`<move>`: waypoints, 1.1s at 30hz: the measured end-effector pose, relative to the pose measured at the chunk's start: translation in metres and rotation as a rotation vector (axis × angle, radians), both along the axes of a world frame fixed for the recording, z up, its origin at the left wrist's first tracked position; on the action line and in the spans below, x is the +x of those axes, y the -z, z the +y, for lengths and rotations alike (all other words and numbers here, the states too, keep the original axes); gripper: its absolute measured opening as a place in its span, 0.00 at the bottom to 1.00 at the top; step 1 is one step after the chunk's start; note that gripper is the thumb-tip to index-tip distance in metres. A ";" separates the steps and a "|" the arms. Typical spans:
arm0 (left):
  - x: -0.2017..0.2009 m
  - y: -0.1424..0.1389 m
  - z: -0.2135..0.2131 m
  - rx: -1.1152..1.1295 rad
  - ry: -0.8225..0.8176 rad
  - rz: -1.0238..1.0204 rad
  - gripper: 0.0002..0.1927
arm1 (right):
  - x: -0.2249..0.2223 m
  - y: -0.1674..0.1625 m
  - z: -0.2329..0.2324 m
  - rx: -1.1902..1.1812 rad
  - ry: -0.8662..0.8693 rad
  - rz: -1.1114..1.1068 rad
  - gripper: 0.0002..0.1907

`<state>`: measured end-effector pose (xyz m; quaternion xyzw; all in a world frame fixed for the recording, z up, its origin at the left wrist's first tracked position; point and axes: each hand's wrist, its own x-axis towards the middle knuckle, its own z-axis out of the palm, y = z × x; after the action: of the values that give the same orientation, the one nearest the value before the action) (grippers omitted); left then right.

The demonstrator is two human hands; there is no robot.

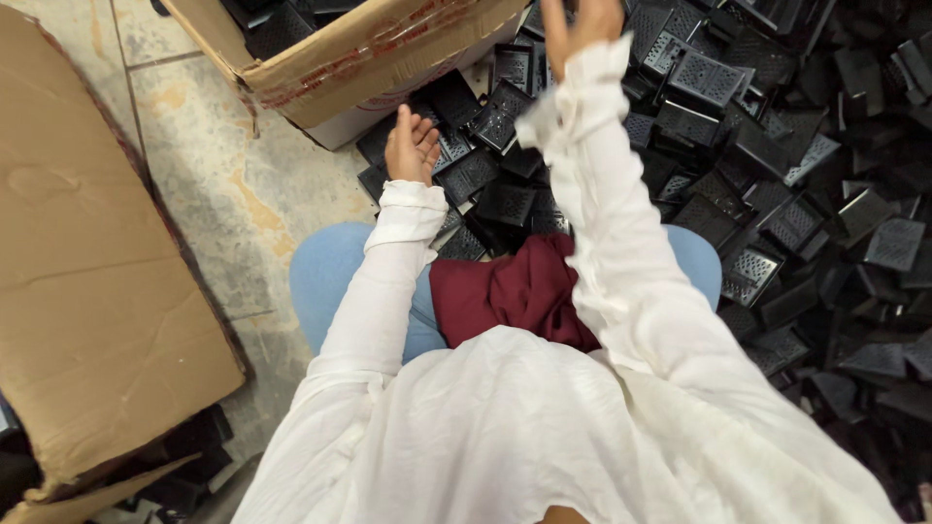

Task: The person sits on the floor and repeatedly picks up small black plastic parts from a pile. They turn each part over in their hands, visually inspect it, and then place it into a cardboard box. The person continues this cycle of picking, inspecting, and placing parts into the box throughout the clip.

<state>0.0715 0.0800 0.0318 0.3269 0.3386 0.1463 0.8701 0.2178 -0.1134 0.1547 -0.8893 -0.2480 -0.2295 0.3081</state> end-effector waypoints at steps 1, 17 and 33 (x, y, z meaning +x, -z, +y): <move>0.001 0.001 -0.004 0.007 0.003 0.007 0.26 | -0.006 0.016 -0.009 -0.040 0.003 0.063 0.31; 0.002 0.020 -0.047 0.203 0.456 0.123 0.22 | -0.072 0.081 -0.055 0.094 -0.019 0.703 0.31; -0.005 -0.001 -0.039 -0.121 0.100 -0.375 0.26 | -0.003 0.078 -0.097 -0.179 -0.026 0.306 0.18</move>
<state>0.0665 0.0408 0.0327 0.2576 0.1624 0.1408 0.9420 0.2147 -0.2108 0.0767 -0.9344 -0.2292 -0.0643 0.2651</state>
